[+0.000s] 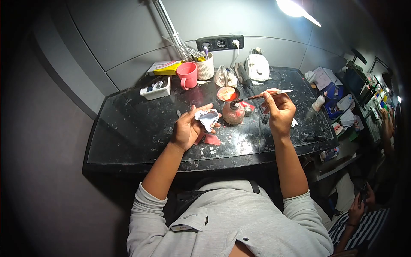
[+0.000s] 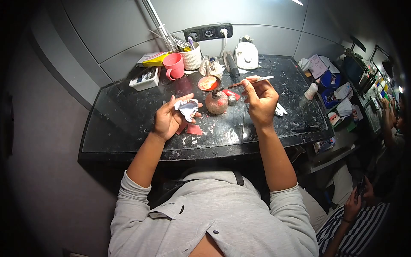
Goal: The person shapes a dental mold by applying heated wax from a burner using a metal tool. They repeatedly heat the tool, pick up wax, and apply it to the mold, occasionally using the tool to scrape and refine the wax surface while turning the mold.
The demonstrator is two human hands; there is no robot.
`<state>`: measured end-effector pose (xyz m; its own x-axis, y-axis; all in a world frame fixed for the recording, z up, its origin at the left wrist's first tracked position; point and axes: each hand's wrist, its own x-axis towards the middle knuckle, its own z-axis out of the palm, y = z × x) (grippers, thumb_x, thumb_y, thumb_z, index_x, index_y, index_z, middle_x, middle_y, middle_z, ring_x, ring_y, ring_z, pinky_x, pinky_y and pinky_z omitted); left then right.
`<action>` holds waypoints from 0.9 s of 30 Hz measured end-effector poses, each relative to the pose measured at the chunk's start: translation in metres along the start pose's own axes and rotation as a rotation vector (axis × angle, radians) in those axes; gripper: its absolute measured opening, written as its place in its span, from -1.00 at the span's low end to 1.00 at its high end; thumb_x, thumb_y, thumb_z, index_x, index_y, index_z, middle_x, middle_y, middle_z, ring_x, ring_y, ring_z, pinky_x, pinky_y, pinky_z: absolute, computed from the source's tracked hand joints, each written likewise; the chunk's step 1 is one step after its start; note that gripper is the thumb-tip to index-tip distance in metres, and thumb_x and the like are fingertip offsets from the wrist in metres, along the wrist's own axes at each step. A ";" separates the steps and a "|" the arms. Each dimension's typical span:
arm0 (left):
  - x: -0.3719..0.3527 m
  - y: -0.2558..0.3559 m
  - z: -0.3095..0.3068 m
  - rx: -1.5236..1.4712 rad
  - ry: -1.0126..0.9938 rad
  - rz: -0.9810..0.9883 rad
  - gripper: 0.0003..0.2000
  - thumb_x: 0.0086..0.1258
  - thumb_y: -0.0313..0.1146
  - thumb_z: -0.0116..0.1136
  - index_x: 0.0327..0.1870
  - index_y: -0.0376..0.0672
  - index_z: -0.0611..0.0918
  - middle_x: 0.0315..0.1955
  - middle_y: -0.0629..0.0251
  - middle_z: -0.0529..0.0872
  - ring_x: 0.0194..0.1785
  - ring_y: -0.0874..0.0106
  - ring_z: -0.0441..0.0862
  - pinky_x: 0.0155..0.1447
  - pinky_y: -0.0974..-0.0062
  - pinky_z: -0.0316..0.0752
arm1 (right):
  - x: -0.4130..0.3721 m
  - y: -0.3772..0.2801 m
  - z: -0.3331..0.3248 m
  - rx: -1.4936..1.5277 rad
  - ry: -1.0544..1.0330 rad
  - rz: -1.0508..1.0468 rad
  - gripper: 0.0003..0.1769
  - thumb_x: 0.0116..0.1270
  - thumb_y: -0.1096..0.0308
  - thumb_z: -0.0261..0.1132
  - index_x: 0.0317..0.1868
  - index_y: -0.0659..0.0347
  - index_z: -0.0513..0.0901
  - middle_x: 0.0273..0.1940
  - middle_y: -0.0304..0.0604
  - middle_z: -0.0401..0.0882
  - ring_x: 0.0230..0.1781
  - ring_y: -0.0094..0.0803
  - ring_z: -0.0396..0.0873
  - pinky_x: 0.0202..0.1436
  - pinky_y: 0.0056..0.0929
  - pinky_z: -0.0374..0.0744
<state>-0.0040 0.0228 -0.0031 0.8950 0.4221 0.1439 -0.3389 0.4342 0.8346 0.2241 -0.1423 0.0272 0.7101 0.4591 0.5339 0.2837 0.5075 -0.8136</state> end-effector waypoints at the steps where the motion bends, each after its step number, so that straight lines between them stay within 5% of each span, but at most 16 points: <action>1: 0.000 0.000 0.000 0.007 0.000 0.000 -0.32 0.68 0.04 -0.31 0.48 -0.48 0.24 0.21 -0.30 0.57 0.09 -0.03 0.69 0.07 0.16 0.64 | 0.000 0.001 0.000 0.000 0.000 0.000 -0.88 0.39 0.43 0.42 -0.13 0.27 0.72 -0.31 -0.26 0.72 -0.42 -0.63 0.64 -0.48 -0.69 0.48; 17: -0.001 0.000 0.005 0.049 0.001 0.008 -0.32 0.68 0.05 -0.32 0.45 -0.50 0.29 0.18 -0.29 0.59 0.08 0.03 0.70 0.09 0.18 0.64 | -0.001 -0.002 0.001 0.006 -0.002 0.006 -0.90 0.39 0.44 0.41 -0.14 0.27 0.71 -0.33 -0.27 0.72 -0.43 -0.64 0.62 -0.47 -0.69 0.48; 20: -0.002 0.000 0.009 0.085 -0.008 0.044 -0.38 0.67 -0.03 -0.15 0.43 -0.49 0.32 0.15 -0.18 0.63 0.07 0.13 0.70 0.13 0.23 0.63 | -0.001 -0.002 0.002 0.009 0.000 0.012 -0.91 0.39 0.44 0.41 -0.15 0.26 0.71 -0.33 -0.28 0.72 -0.43 -0.65 0.61 -0.47 -0.69 0.48; 22: -0.002 -0.003 0.012 0.512 0.032 0.201 -0.44 0.60 -0.21 0.09 0.43 -0.47 0.34 0.12 -0.03 0.65 0.06 0.29 0.69 0.18 0.32 0.60 | -0.001 -0.002 0.001 0.015 0.000 0.012 -0.91 0.39 0.45 0.41 -0.15 0.26 0.71 -0.33 -0.28 0.72 -0.44 -0.65 0.60 -0.47 -0.69 0.48; 23: -0.003 -0.006 0.015 0.454 0.088 0.218 -0.46 0.44 -0.42 0.32 0.37 -0.43 0.42 0.10 0.11 0.65 0.17 0.42 0.61 0.27 0.39 0.53 | -0.001 -0.001 0.000 0.017 -0.001 0.015 -0.91 0.39 0.45 0.41 -0.15 0.26 0.71 -0.33 -0.28 0.72 -0.44 -0.66 0.59 -0.47 -0.70 0.47; 27: -0.002 -0.016 0.017 0.808 0.144 0.415 -0.37 0.25 -0.37 0.50 0.32 -0.35 0.48 0.16 0.10 0.61 0.21 0.33 0.60 0.36 0.35 0.46 | -0.001 0.000 0.000 0.019 -0.015 0.013 -0.91 0.39 0.46 0.40 -0.14 0.27 0.71 -0.33 -0.28 0.72 -0.45 -0.68 0.58 -0.47 -0.71 0.47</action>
<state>0.0051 0.0013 -0.0074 0.6837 0.5385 0.4925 -0.2708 -0.4396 0.8564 0.2237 -0.1428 0.0263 0.7039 0.4762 0.5270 0.2620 0.5156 -0.8158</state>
